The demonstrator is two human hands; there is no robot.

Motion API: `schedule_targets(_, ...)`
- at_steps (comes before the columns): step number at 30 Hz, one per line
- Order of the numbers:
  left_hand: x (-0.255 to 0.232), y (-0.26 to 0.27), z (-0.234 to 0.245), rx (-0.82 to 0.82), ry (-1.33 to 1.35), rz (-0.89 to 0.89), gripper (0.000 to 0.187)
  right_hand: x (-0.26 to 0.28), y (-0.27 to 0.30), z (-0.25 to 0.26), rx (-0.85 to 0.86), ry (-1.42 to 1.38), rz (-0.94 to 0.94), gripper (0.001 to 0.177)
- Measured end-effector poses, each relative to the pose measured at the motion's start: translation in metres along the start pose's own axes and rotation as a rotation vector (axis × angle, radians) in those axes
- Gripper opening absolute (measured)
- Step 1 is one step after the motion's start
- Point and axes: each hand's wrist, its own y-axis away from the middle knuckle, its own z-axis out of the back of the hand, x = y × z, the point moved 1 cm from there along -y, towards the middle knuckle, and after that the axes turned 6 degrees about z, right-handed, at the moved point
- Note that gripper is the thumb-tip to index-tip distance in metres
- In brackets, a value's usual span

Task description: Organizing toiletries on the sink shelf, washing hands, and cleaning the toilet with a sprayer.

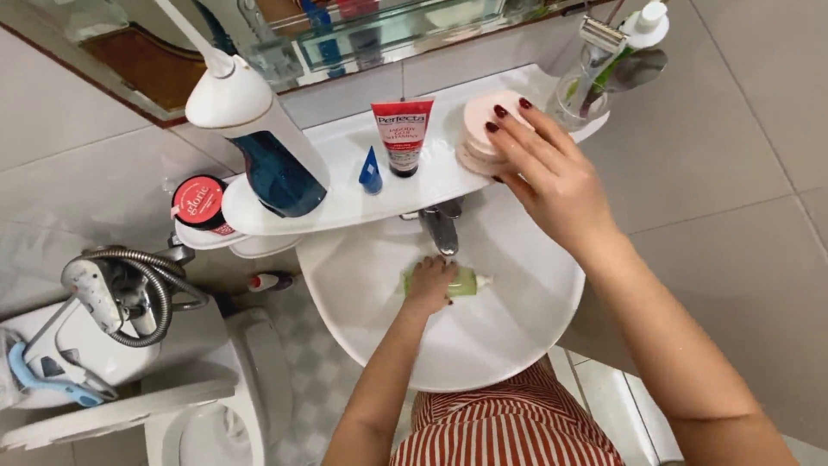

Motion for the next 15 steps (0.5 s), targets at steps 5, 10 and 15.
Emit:
schedule_targets(5,0.014,-0.01,-0.015,0.013,0.139,0.121,0.086,0.017,0.04,0.0,0.038,-0.057,-0.051,0.048)
schedule_targets(10,0.015,-0.005,-0.005,-0.262,0.522,0.274,0.079,0.06,0.17,-0.041,-0.231,-0.254,-0.839,0.03)
schedule_targets(15,-0.008,0.01,-0.013,-0.568,0.269,0.291,0.074,0.095,0.267,-0.172,-0.092,-1.038,-1.765,0.062)
